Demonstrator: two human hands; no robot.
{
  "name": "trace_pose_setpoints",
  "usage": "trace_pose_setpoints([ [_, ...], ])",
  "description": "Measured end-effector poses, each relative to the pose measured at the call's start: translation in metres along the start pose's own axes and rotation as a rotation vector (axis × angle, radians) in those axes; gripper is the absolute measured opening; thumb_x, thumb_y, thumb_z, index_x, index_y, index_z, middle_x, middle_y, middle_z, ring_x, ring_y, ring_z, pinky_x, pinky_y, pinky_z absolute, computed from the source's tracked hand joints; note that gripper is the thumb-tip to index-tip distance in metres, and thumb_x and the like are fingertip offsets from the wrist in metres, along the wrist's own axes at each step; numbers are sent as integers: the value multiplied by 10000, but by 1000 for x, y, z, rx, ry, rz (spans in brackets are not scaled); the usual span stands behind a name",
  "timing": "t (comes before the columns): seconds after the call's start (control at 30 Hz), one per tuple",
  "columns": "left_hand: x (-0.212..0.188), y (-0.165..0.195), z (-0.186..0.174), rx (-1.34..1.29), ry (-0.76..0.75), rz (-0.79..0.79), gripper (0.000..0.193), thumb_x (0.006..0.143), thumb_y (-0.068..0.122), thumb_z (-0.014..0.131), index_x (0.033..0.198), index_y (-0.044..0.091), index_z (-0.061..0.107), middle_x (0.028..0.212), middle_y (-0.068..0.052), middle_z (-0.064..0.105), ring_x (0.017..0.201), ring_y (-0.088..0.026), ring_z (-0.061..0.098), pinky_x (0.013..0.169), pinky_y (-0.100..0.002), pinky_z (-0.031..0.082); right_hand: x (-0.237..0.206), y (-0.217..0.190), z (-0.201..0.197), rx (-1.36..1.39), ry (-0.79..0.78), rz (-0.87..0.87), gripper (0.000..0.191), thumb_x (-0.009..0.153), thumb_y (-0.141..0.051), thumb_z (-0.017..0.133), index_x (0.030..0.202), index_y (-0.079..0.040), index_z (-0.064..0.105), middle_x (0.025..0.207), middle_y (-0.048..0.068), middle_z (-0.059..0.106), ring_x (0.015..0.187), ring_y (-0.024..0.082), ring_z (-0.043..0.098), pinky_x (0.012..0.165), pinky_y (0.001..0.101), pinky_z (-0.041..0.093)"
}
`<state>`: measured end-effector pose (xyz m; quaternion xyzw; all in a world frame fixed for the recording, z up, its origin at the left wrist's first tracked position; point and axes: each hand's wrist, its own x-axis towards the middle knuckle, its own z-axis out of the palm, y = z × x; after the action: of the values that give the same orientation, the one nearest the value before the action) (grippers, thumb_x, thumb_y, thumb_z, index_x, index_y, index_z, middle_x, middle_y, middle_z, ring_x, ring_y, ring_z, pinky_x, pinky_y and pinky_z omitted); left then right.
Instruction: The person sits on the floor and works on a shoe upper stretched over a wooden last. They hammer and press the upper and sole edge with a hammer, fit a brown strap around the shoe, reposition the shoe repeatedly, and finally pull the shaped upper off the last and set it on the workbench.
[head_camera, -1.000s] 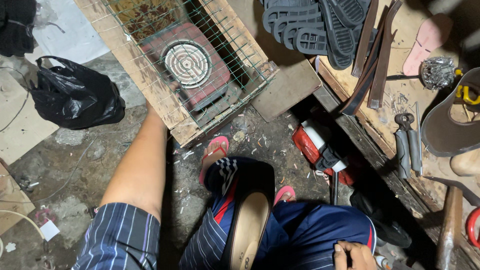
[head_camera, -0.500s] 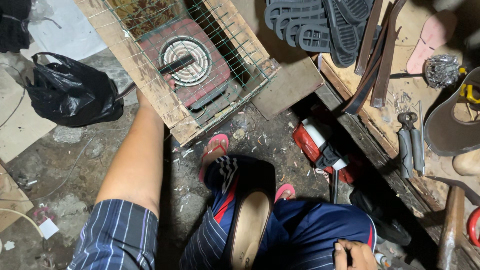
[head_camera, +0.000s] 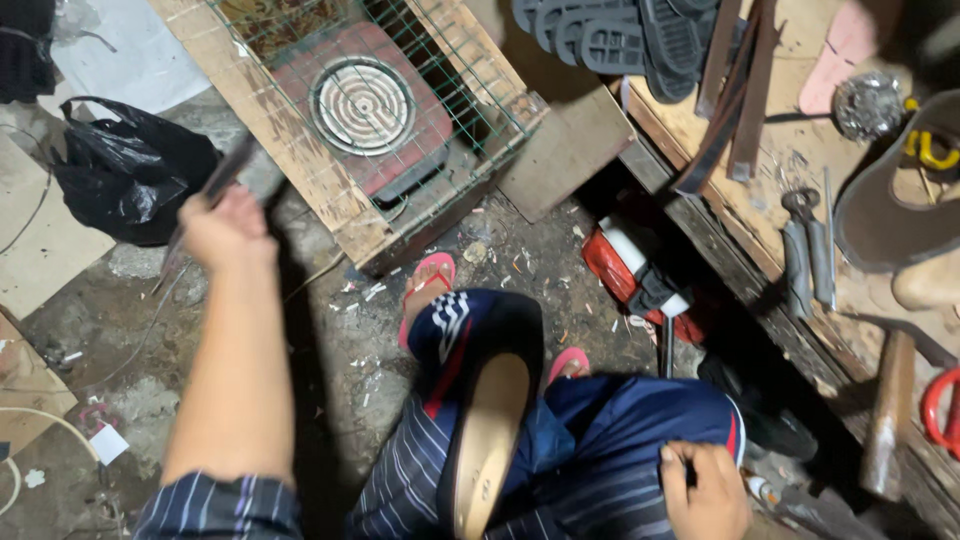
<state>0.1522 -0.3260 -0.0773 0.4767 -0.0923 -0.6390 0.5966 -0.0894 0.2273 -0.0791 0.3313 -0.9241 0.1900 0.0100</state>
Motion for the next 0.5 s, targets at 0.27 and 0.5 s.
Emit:
trace_pose_setpoints([
  [0.27, -137, 61, -103, 181, -202, 359, 322, 1098, 83, 512, 1403, 15, 589, 771, -77, 591, 658, -170, 637, 574, -275, 499, 33, -56, -21, 1127, -466, 390, 398, 919, -113, 639, 1306, -23, 628, 1189, 111, 699, 1073, 187, 652, 922, 291, 524],
  [0.5, -292, 1, -95, 695, -717, -83, 252, 974, 65, 594, 1178, -67, 662, 898, -153, 755, 742, -188, 742, 653, -289, 606, 38, -149, -49, 1334, -835, 218, 534, 876, -27, 707, 1384, -84, 552, 1179, 33, 639, 918, 119, 607, 761, 237, 510],
])
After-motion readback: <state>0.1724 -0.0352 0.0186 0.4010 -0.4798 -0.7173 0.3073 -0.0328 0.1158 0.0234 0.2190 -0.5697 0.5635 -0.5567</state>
